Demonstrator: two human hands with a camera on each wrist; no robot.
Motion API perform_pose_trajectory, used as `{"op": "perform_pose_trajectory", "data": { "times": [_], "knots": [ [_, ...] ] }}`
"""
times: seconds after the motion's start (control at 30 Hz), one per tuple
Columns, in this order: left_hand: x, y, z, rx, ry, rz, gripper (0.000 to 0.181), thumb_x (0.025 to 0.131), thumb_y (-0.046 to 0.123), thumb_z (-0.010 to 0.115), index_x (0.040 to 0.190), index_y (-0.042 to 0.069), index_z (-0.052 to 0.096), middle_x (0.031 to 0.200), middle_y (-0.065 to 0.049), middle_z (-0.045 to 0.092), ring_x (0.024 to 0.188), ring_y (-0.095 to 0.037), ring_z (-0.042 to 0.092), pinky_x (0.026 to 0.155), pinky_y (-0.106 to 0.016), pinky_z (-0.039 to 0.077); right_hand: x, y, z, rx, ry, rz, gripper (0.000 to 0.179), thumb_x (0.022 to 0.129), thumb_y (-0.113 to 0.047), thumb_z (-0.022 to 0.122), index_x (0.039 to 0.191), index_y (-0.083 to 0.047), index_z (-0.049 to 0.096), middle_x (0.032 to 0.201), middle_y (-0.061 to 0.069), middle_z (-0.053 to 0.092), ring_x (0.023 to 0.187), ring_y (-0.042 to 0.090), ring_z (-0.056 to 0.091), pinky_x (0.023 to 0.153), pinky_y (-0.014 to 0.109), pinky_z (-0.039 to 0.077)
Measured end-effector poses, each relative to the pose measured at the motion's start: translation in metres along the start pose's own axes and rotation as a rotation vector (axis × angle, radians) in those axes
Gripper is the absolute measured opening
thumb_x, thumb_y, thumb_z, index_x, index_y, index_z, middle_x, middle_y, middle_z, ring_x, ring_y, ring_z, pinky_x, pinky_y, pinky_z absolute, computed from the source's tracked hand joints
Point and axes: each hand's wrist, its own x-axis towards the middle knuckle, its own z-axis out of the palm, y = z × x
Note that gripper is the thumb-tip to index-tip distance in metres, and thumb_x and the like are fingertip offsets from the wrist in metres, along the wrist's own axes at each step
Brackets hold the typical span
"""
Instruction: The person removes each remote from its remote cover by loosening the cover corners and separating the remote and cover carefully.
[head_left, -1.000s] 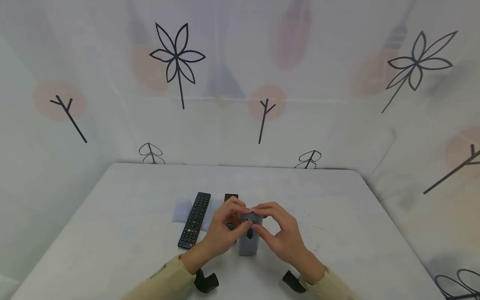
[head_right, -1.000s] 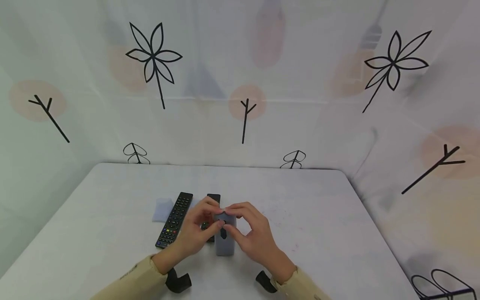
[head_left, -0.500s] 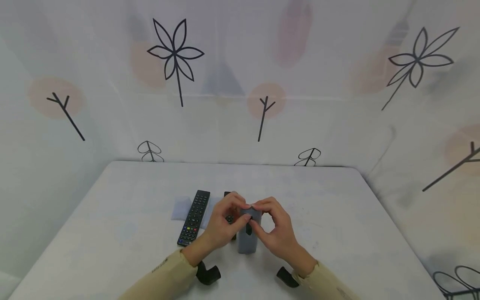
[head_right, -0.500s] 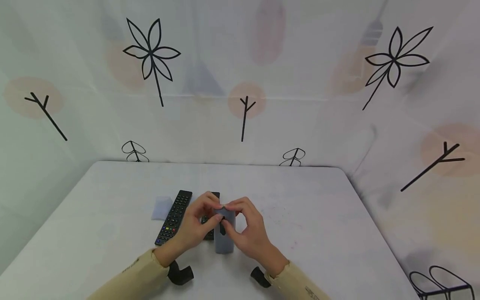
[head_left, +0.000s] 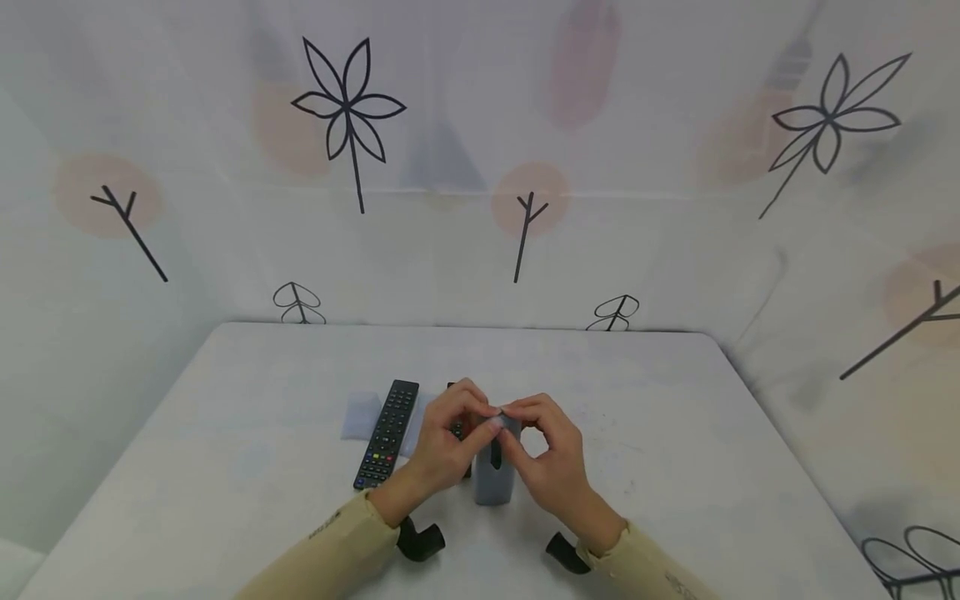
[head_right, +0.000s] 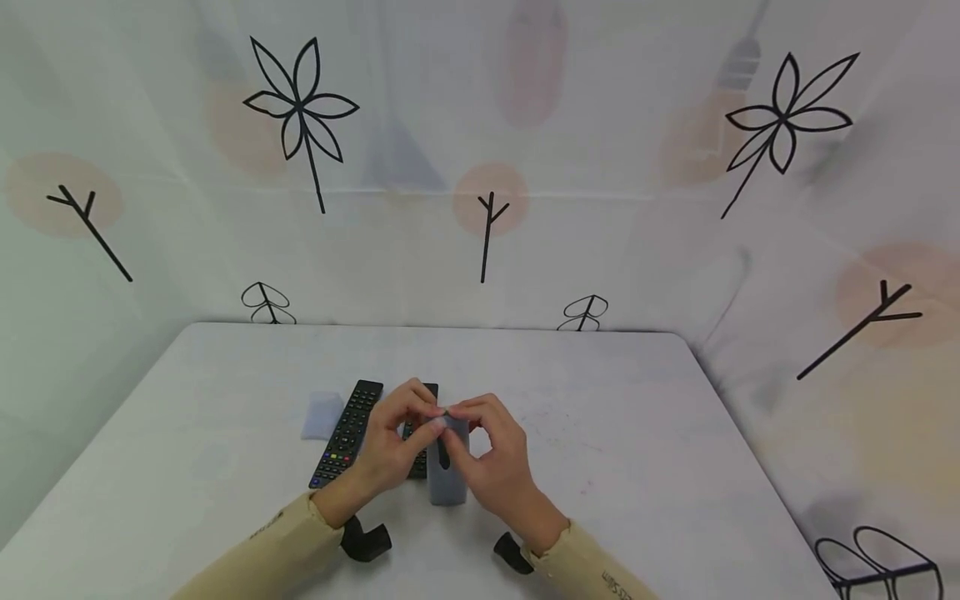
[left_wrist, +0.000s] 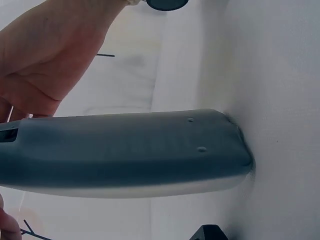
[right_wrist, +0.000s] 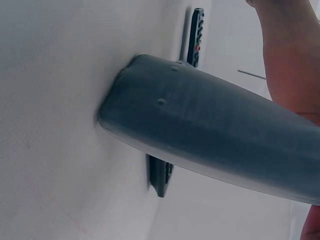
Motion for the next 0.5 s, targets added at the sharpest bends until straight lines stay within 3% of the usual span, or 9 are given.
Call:
{"op": "perform_pose_trajectory", "data": {
  "times": [0.17, 0.33, 0.5],
  "knots": [
    [0.0030, 0.0009, -0.0017, 0.003, 0.002, 0.013, 0.016, 0.085, -0.007, 0.067, 0.095, 0.005, 0.068, 0.083, -0.004, 0.056, 0.060, -0.010, 0.046, 0.045, -0.025, 0.041, 0.0021, -0.0012, -0.0012, -0.056, 0.033, -0.034, 0.026, 0.100, -0.023, 0.063, 0.105, 0.003, 0.069, 0.102, 0.016, 0.064, 0.081, 0.020, 0.062, 0.071, 0.023, 0.053],
    [0.0034, 0.0011, -0.0041, 0.014, -0.014, -0.019, 0.021, 0.083, -0.012, 0.068, 0.095, 0.006, 0.069, 0.082, -0.003, 0.056, 0.062, -0.010, 0.047, 0.046, -0.028, 0.041, 0.0041, -0.0017, -0.0023, -0.152, 0.058, -0.122, 0.029, 0.101, -0.022, 0.061, 0.103, 0.005, 0.071, 0.101, 0.020, 0.056, 0.079, 0.022, 0.061, 0.073, 0.018, 0.053],
    [0.0075, 0.0074, -0.0045, 0.006, -0.025, -0.020, 0.026, 0.079, -0.021, 0.066, 0.094, 0.000, 0.068, 0.080, -0.007, 0.054, 0.058, -0.014, 0.046, 0.044, -0.030, 0.041, 0.0084, -0.0016, -0.0048, -0.211, 0.039, -0.199, 0.027, 0.101, -0.017, 0.061, 0.103, 0.008, 0.070, 0.097, 0.019, 0.057, 0.077, 0.023, 0.064, 0.072, 0.019, 0.054]
  ]
}}
